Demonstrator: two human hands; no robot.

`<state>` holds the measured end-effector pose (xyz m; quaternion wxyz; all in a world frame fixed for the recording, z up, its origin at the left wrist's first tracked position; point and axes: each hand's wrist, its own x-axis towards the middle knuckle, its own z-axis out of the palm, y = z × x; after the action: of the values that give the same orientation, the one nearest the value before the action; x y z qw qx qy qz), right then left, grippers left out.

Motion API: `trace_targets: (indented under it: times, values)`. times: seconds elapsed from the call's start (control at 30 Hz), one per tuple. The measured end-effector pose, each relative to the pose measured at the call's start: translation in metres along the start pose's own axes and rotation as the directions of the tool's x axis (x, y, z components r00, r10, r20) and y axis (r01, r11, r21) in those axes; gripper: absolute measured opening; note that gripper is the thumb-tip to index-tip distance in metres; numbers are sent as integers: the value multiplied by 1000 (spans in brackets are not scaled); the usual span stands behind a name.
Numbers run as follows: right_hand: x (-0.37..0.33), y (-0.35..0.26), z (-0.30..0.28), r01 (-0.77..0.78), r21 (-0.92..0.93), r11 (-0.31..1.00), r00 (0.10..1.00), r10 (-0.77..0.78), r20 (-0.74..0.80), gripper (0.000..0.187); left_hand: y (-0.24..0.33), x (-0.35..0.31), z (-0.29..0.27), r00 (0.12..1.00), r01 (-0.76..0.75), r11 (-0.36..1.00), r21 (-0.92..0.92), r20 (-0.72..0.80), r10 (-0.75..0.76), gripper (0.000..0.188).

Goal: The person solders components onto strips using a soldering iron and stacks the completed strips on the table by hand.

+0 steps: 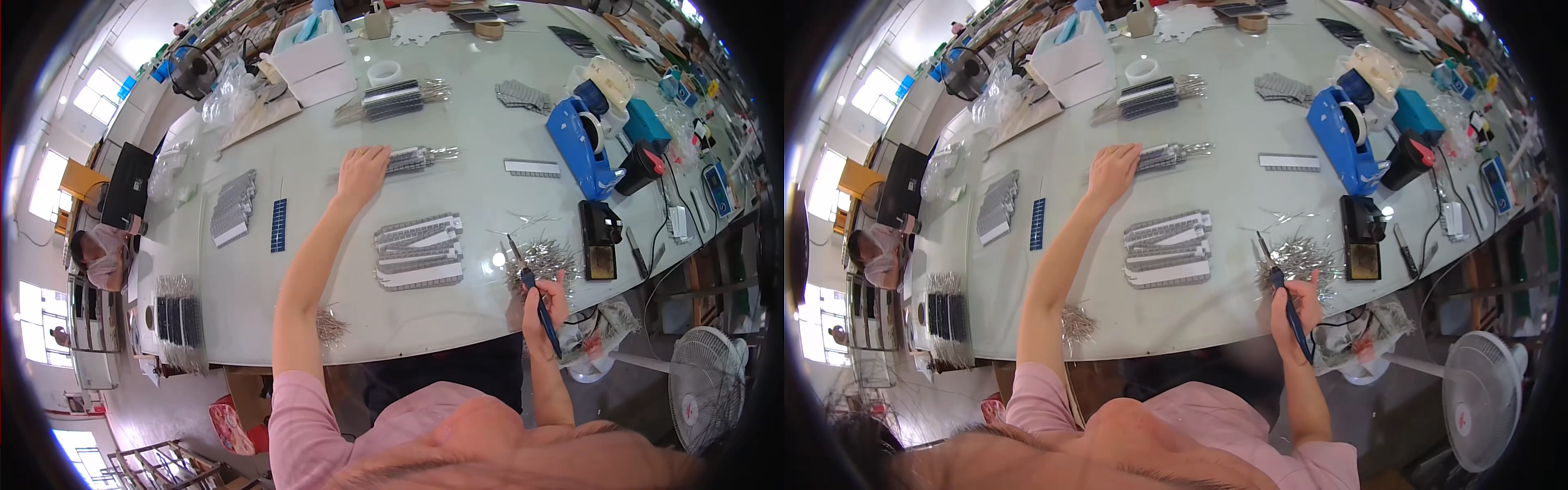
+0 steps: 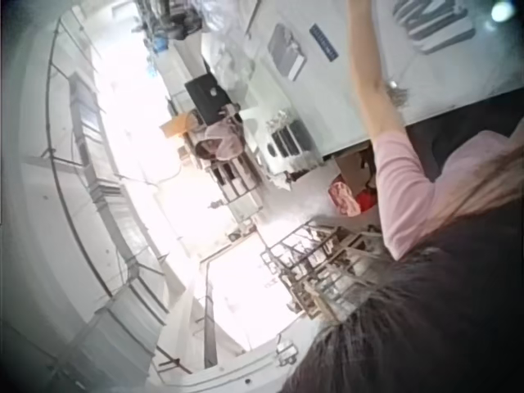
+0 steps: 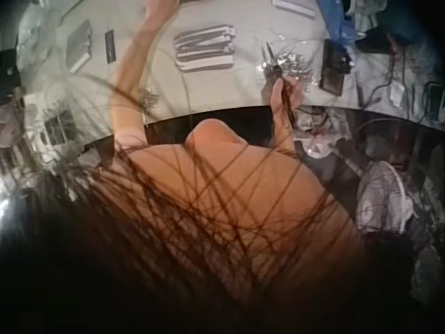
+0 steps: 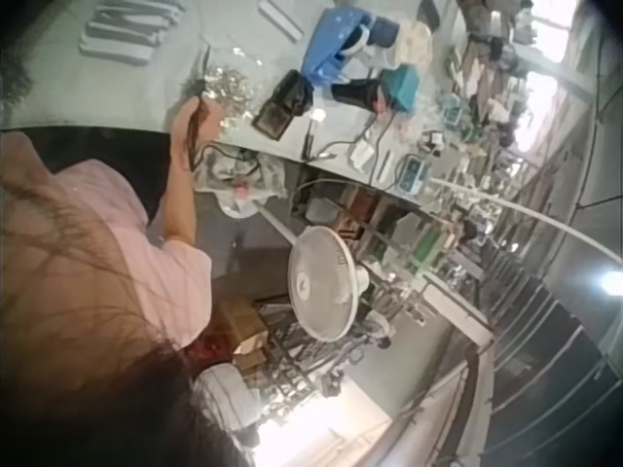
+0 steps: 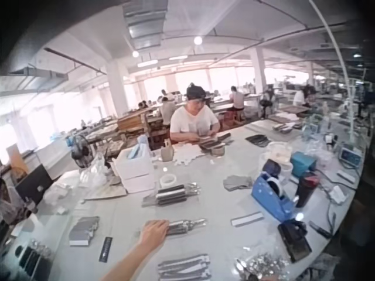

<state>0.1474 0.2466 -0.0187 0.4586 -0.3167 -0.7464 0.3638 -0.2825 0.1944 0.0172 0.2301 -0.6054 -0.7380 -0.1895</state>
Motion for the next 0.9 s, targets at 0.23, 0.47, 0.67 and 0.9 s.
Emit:
trace_targets:
  times: [0.23,0.47,0.67,0.9]
  values:
    - [4,-4,2,-18,13,1000,1000,18,-6,9,51,-30,-50,995,55,997,-54,86,-50,38]
    - [1,-4,-2,27,-1,1000,999,-27,27,7,143,-102,-103,944,-42,941,-336,295,147,44]
    - [-1,-7,7,70,46,996,998,-70,-5,21,148,-114,-92,958,-44,967,-249,266,112,44]
    - [-2,-10,-1,391,-142,909,920,-386,63,35,167,-130,-115,967,-37,967,-253,235,98,41]
